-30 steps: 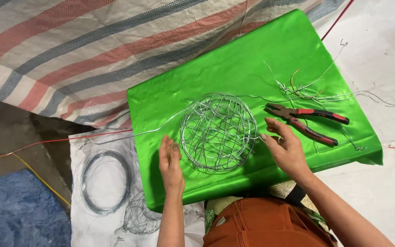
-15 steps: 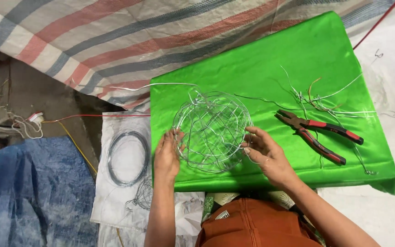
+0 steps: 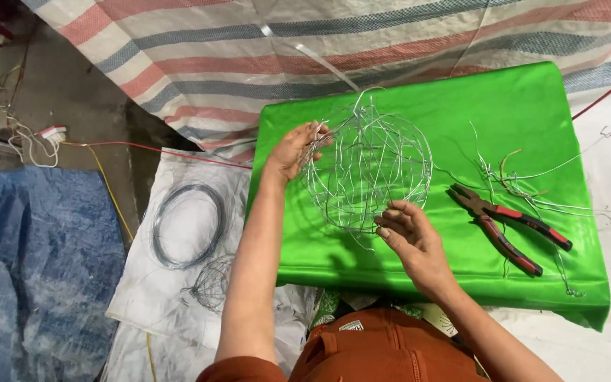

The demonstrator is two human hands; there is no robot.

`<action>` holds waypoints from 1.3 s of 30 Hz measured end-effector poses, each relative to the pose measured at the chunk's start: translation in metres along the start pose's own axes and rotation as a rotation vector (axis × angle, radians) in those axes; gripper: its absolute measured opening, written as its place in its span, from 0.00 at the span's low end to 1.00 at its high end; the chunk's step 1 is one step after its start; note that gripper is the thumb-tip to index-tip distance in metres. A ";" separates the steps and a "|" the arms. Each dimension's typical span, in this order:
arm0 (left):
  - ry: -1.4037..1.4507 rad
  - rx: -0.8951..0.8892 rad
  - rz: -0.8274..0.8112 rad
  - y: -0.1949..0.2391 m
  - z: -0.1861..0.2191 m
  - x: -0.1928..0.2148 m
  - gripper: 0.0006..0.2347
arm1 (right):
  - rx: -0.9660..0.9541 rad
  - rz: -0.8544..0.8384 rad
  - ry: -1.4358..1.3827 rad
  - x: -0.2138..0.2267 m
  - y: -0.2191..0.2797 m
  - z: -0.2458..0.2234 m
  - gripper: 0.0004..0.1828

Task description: Constructing a spherical wire frame by weaving and twisting metal wires together.

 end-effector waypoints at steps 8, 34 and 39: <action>-0.080 -0.208 0.304 -0.046 -0.041 0.031 0.16 | 0.020 0.168 0.132 0.000 -0.012 0.036 0.32; -0.383 -0.351 0.332 0.124 -0.101 -0.022 0.15 | 0.198 0.040 0.576 0.024 -0.021 0.049 0.22; -0.594 -0.583 0.557 0.151 -0.037 -0.044 0.10 | 0.214 -0.105 0.961 0.020 -0.014 0.041 0.31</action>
Point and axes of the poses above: each hand's wrist, its own y-axis away from the middle knuckle, its own x-axis out of the back of the hand, z = x × y, the point moved 7 cm from there along -y, towards the middle knuckle, and after that the axes turned 4 degrees about x, right-handed, at the moved point
